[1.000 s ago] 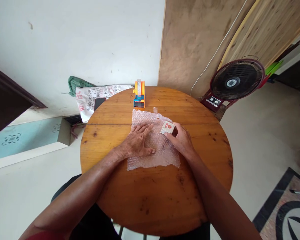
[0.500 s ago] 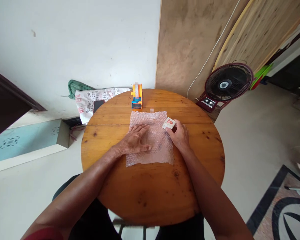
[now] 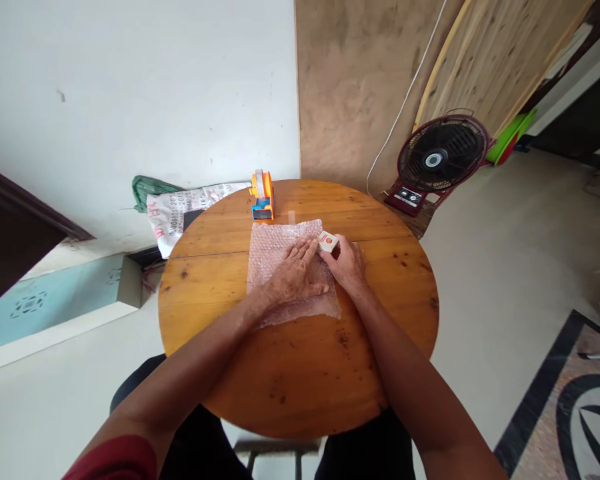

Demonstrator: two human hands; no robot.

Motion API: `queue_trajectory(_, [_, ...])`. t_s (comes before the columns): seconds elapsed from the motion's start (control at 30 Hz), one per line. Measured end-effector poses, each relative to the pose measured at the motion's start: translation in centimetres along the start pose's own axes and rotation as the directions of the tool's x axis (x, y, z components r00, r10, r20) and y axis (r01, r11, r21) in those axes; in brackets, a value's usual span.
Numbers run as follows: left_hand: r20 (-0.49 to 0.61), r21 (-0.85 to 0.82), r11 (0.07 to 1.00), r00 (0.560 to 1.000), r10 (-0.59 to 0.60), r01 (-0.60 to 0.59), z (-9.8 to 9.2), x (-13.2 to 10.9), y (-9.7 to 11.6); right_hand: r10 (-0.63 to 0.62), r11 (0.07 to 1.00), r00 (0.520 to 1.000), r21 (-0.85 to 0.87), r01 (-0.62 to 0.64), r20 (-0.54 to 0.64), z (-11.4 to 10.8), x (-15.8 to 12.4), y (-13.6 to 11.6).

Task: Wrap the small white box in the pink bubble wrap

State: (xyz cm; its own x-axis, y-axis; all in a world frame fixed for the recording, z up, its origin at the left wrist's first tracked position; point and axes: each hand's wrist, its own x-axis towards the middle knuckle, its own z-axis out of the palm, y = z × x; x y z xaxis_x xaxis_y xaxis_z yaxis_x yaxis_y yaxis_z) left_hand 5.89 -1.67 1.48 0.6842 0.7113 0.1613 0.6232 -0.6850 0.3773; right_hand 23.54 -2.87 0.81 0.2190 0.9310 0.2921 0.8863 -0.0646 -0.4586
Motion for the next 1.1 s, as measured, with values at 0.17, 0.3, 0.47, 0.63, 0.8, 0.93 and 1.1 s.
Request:
queue_trajectory(0.17, [0.005,0.033,0.999,1.0,0.017,-0.017,1.4,-0.1,-1.1,0.012,0.999,1.0,0.035,-0.012,0.011,0.0,0.3,0.6])
queue_trajectory(0.3, [0.05,0.096,0.995,0.999,0.007,-0.012,1.2,-0.2,-1.1,0.065,0.995,0.998,0.077,-0.066,0.023,-0.6,0.4,1.1])
queue_trajectory(0.47, [0.037,0.102,0.995,0.999,0.004,-0.008,1.0,-0.5,-0.8,0.108,0.994,0.993,0.001,-0.108,0.05,-2.4,0.7,2.5])
queue_trajectory(0.63, [0.041,0.081,0.997,0.999,0.005,-0.008,0.7,-0.6,-0.8,0.152,0.988,0.987,-0.021,-0.151,0.059,-4.8,0.9,4.3])
queue_trajectory(0.8, [0.043,0.053,0.999,0.999,-0.002,0.0,0.7,-0.7,-0.8,-0.044,0.994,0.991,0.09,0.056,-0.125,-5.9,-1.5,1.4])
queue_trajectory(0.93, [0.032,0.053,0.999,0.999,0.006,-0.007,0.9,-0.7,-0.9,-0.351,0.892,0.929,0.343,0.294,0.116,-3.8,-2.8,-4.0])
queue_trajectory(1.1, [0.019,0.059,0.998,1.0,0.023,-0.024,1.2,-0.6,-0.9,-0.377,0.91,0.911,0.252,0.329,0.17,0.5,-0.3,-5.9])
